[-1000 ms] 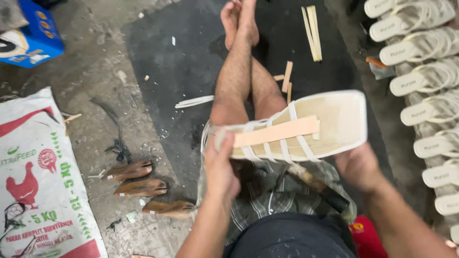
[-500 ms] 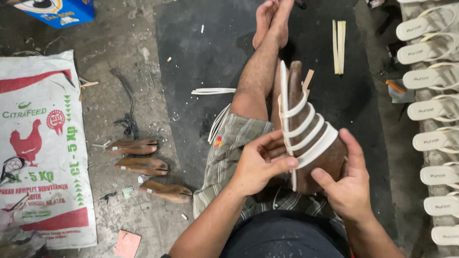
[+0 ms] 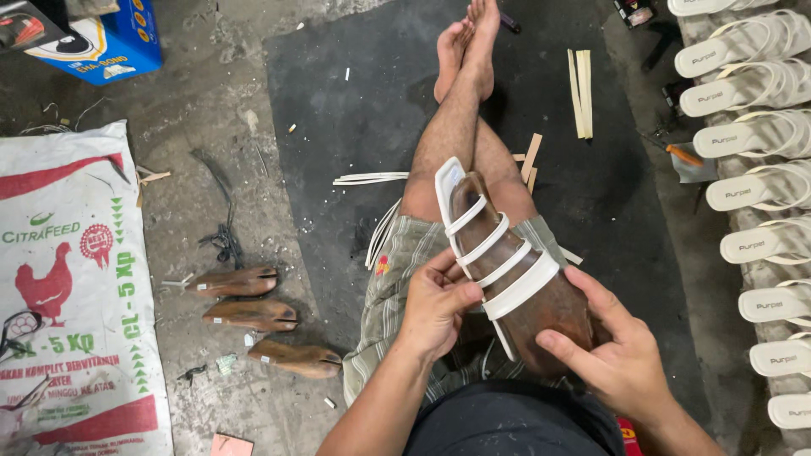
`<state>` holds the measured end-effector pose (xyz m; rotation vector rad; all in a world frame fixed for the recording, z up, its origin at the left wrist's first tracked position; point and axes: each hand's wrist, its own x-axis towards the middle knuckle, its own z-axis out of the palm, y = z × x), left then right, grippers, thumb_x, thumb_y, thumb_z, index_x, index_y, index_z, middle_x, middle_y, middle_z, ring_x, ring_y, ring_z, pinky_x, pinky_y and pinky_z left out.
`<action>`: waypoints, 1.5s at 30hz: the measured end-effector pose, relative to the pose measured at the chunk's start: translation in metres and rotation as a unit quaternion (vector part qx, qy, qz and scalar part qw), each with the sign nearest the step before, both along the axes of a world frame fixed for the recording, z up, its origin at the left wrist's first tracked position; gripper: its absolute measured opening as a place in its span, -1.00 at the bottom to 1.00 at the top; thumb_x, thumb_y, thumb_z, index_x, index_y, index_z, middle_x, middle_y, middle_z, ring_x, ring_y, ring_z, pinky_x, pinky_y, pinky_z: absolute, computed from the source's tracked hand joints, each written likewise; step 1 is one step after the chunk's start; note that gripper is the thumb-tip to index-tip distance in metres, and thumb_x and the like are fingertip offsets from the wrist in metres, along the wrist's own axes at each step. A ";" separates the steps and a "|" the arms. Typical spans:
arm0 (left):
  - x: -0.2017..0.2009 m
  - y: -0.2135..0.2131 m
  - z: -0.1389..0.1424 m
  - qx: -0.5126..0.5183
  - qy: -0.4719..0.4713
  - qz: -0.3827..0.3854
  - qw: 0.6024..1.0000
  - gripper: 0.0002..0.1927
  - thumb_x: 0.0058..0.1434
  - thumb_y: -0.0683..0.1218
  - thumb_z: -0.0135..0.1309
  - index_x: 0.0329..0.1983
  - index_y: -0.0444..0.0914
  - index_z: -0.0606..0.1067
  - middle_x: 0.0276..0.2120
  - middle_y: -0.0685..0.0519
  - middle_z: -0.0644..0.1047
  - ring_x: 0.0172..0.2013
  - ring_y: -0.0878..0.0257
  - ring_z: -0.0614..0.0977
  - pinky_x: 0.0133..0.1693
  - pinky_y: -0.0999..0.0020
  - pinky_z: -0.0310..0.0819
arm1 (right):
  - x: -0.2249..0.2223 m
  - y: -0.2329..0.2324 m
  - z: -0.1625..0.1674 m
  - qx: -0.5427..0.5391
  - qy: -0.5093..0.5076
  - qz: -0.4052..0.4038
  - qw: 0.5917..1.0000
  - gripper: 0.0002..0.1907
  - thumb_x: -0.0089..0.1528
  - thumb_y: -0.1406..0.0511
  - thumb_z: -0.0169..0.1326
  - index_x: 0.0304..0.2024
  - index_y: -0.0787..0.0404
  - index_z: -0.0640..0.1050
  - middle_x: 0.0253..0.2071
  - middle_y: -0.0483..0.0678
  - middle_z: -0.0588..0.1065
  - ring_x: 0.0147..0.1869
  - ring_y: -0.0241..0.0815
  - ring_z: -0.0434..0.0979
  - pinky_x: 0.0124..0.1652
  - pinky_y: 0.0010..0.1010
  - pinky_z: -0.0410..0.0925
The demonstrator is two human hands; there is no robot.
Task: The person assembles sandals by attaching white straps to a brown sole using a wooden last and a hammer. They repeatedly position the straps, hammer them into place, and place the finished sandals on a nearby rack.
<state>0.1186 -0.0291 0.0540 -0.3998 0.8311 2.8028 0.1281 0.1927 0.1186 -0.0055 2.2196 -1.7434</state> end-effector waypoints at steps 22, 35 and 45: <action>-0.003 -0.010 -0.014 0.008 0.030 0.028 0.999 -0.14 -0.02 -0.02 0.53 0.29 -0.46 0.41 0.09 -0.12 0.58 0.09 0.09 0.62 0.20 0.15 0.51 | 0.014 -0.003 0.008 0.079 0.088 0.017 0.993 -0.24 0.01 0.38 0.35 0.27 0.25 0.44 -0.02 0.08 0.64 0.02 -0.22 0.67 0.00 -0.42 0.51; -0.020 -0.125 -0.021 0.023 0.147 0.059 0.987 0.12 -0.12 0.14 0.54 0.42 -0.40 0.28 0.26 -0.22 0.48 0.22 -0.05 0.58 0.22 -0.03 0.44 | 0.020 0.040 -0.049 0.254 0.023 0.203 0.945 -0.17 -0.09 0.24 0.49 0.26 -0.03 0.53 0.15 0.03 0.59 0.29 -0.13 0.55 0.24 -0.24 0.37; -0.035 -0.011 -0.004 0.159 0.140 -0.122 0.970 0.26 -0.13 0.19 0.53 0.52 -0.36 0.13 0.35 -0.22 0.35 0.22 -0.01 0.51 0.22 -0.03 0.45 | -0.008 0.001 0.015 -0.182 -0.152 0.210 0.949 -0.44 0.28 0.40 0.18 0.30 0.43 0.37 0.12 0.14 0.55 0.15 -0.04 0.57 0.14 -0.24 0.39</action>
